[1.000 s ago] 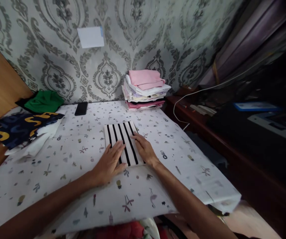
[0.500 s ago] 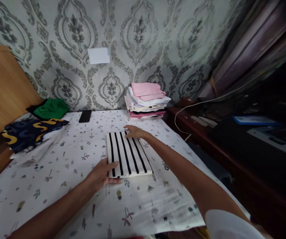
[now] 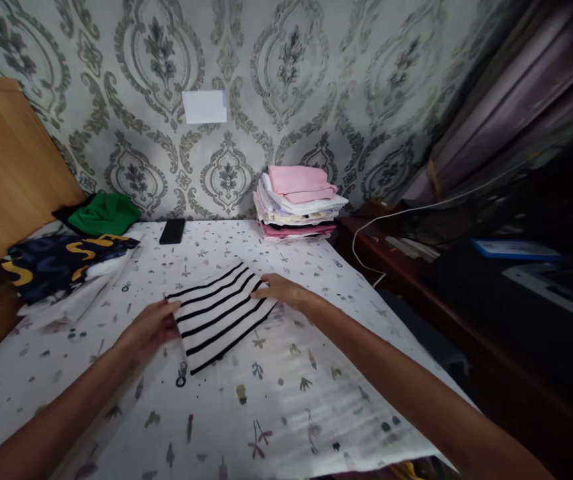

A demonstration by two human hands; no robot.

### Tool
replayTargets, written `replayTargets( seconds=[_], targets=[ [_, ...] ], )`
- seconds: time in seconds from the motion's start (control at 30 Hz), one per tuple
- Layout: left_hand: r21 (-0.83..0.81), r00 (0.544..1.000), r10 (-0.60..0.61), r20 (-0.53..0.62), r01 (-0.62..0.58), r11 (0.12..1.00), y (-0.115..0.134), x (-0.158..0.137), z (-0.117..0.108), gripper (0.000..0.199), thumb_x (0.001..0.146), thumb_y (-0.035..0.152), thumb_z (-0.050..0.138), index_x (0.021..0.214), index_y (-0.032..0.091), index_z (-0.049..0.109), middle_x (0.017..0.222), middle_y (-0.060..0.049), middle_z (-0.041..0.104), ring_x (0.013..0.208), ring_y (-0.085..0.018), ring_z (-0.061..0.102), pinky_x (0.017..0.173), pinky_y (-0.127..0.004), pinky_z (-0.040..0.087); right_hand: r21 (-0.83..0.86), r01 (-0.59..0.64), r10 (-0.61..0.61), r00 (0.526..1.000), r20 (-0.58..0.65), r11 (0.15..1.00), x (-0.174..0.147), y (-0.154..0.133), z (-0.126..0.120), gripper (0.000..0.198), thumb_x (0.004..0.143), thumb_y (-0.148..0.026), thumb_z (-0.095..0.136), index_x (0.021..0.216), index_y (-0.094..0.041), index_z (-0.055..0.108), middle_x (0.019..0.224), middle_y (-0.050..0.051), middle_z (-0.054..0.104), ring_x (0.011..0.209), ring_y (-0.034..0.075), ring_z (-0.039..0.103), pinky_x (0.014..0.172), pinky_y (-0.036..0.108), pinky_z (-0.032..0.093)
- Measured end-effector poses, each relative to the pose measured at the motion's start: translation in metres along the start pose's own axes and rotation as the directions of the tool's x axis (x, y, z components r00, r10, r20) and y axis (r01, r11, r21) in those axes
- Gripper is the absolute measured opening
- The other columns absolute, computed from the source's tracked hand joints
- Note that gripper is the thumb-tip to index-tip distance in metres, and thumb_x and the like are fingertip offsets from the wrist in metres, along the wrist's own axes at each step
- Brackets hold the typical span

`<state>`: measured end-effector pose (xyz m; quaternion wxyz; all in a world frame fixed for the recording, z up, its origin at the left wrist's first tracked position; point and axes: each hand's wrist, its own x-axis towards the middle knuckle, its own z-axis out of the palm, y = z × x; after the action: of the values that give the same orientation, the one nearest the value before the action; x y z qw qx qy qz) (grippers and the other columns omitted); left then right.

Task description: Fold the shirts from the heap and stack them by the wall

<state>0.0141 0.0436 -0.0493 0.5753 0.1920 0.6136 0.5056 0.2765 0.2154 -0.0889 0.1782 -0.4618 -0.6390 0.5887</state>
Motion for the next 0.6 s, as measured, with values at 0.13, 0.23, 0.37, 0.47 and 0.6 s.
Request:
replayTargets(
  seconds=[0.13,0.23,0.37,0.47,0.6],
  targets=[
    [0.057,0.995,-0.074,0.073,0.07,0.996,-0.031,-0.006,0.007,0.045,0.069,0.029,0.082,0.107,0.019,0.062,0.095,-0.011,0.077,0.072,-0.026,0.073,0.059,-0.035,0.06,0.204,-0.082,0.076,0.996,0.038,0.975,-0.009,0.001,0.008,0.024,0.064,-0.028,0.079,0.082,-0.018,0.068,0.067,0.001,0.068,0.059,0.017,0.063,0.059,0.03,0.055],
    [0.006,0.993,-0.052,0.108,0.051,0.999,-0.04,0.004,0.013,0.062,0.062,0.032,0.087,0.116,0.023,0.059,0.104,-0.011,0.076,0.087,-0.031,0.075,0.071,-0.041,0.061,0.284,-0.052,0.039,0.998,0.05,0.957,-0.015,-0.002,0.003,0.022,0.065,-0.027,0.076,0.084,-0.018,0.07,0.069,0.001,0.071,0.06,0.015,0.064,0.055,0.024,0.051],
    [-0.029,0.985,0.033,0.167,-0.029,0.999,-0.008,0.018,0.038,0.081,0.054,0.03,0.089,0.128,0.025,0.055,0.113,-0.012,0.075,0.104,-0.035,0.072,0.081,-0.043,0.06,0.366,0.064,-0.077,0.997,0.02,0.928,-0.027,-0.014,-0.028,0.039,0.06,-0.031,0.08,0.095,-0.017,0.071,0.077,0.001,0.073,0.066,0.015,0.066,0.06,0.024,0.051],
    [0.004,0.965,0.146,0.219,-0.151,0.989,0.041,0.031,0.077,0.078,0.056,0.025,0.087,0.127,0.024,0.055,0.117,-0.012,0.074,0.1,-0.032,0.073,0.077,-0.038,0.061,0.422,0.194,-0.152,0.98,-0.131,0.886,-0.03,-0.034,-0.074,0.045,0.059,-0.031,0.083,0.1,-0.018,0.07,0.08,0.001,0.074,0.07,0.016,0.068,0.067,0.027,0.053],
    [0.034,0.876,0.361,0.321,-0.391,0.92,0.126,0.069,0.153,0.063,0.062,0.015,0.08,0.121,0.023,0.059,0.109,-0.008,0.075,0.082,-0.022,0.073,0.062,-0.026,0.058,0.309,0.407,-0.283,0.883,-0.375,0.859,-0.012,-0.08,-0.156,0.041,0.064,-0.03,0.08,0.103,-0.021,0.07,0.086,0.002,0.074,0.068,0.016,0.066,0.063,0.026,0.053]
  ],
)
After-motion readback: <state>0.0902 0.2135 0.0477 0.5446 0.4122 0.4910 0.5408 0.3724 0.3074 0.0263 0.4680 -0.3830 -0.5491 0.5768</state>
